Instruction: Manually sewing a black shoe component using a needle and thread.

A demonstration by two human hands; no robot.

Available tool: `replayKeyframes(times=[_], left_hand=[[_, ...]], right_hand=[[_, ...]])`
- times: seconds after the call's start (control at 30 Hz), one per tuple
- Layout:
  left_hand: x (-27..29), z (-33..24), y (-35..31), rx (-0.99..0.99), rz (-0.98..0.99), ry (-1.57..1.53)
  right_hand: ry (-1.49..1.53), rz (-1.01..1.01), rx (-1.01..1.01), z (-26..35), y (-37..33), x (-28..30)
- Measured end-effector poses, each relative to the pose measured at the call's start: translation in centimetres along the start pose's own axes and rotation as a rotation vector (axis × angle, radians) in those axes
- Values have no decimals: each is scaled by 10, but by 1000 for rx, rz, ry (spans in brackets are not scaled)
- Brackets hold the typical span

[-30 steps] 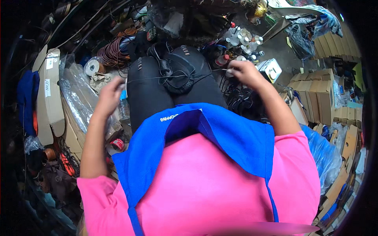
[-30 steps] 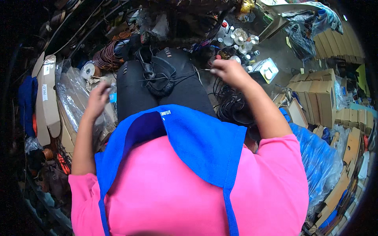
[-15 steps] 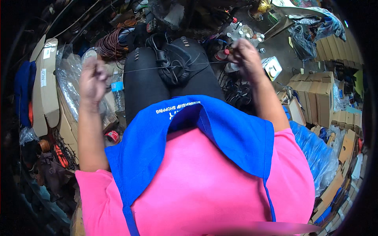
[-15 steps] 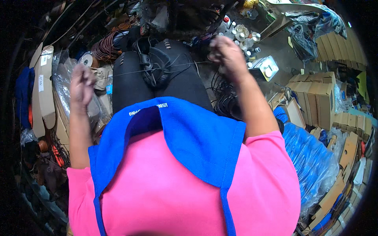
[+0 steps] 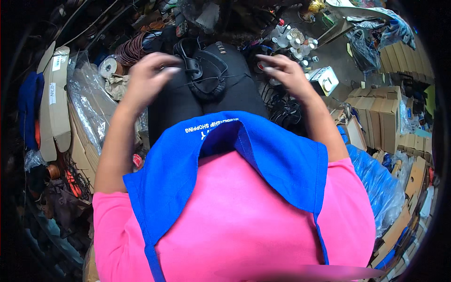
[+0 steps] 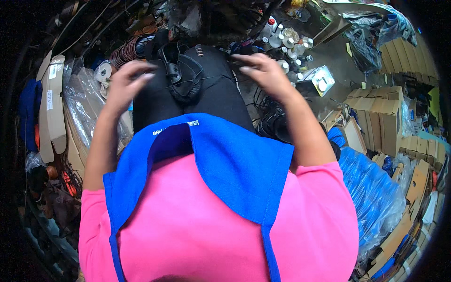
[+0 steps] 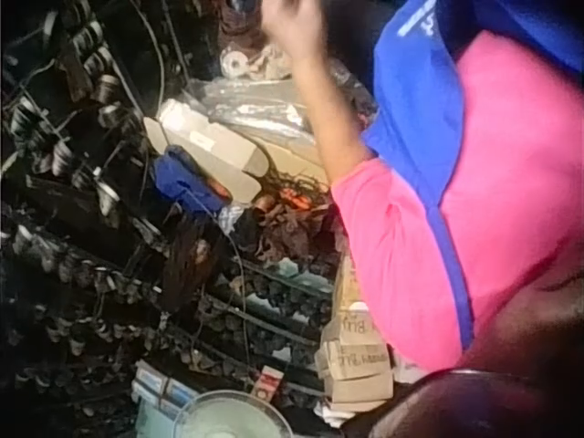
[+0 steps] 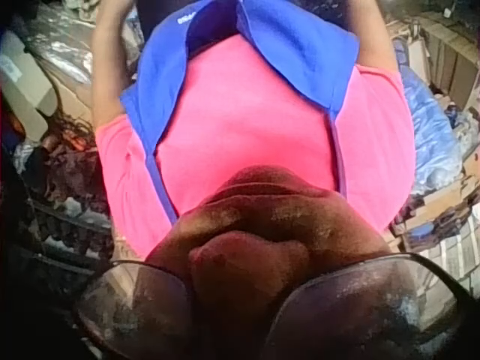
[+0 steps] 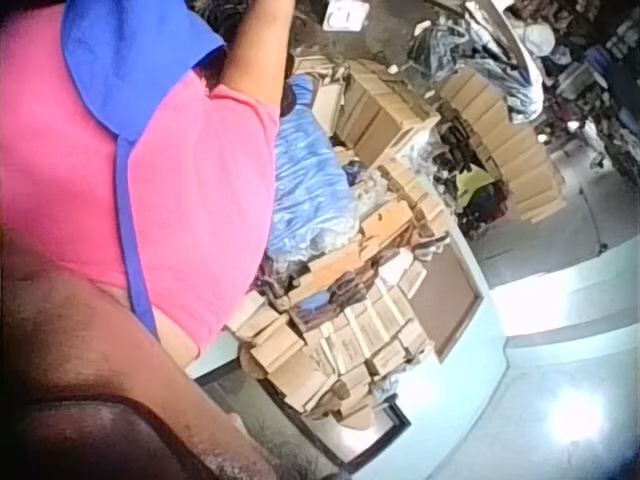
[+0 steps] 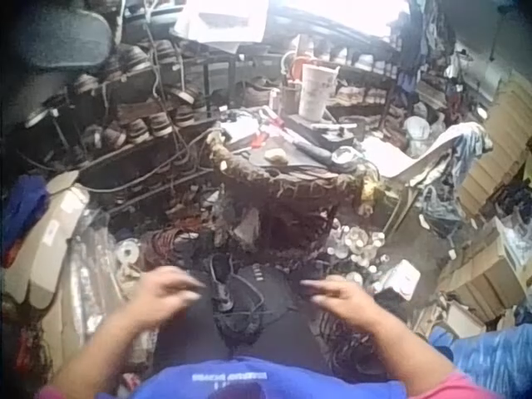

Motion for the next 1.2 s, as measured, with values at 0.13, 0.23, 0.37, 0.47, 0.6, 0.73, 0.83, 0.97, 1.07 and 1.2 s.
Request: replayKeyframes(times=[0.13, 0.23, 0.37, 0.47, 0.6, 0.73, 0.83, 0.97, 1.07, 1.2], left_hand=[[-60, -28, 38, -236, 197, 27], [-71, -18, 48, -255, 276, 67], [-76, -12, 50, -165, 399, 45], [-81, -2, 50, -151, 417, -72], [-82, 4, 49, -196, 393, -182], [-85, 8, 45, -106, 504, -286], [-87, 5, 45, -107, 581, -238], [-89, 0, 44, -85, 657, -141], [-89, -1, 43, -122, 656, -116], [-90, -1, 46, -176, 623, -50]], right_hand=[[230, 178, -43, 34, 19, -38], [141, 151, 29, 29, 27, -47], [124, 168, 129, 27, 30, -50], [122, 195, 172, 29, 32, -54], [230, 160, 149, 30, 29, -62], [132, 36, 247, 35, 13, -61], [-29, -47, 312, 42, 2, -58], [-269, -53, 409, 57, -8, -56], [-532, 84, 435, 75, -7, -57], [-807, 247, 449, 85, 9, -67]])
Point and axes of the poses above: each hand's wrist, its own y-axis towards the middle knuckle, its own x-axis out of the back of the hand, z = x × y, the point moved 6 cm from there along y, towards the middle knuckle, and after that the axes turned 10 degrees about -x, right-handed, at the moved point
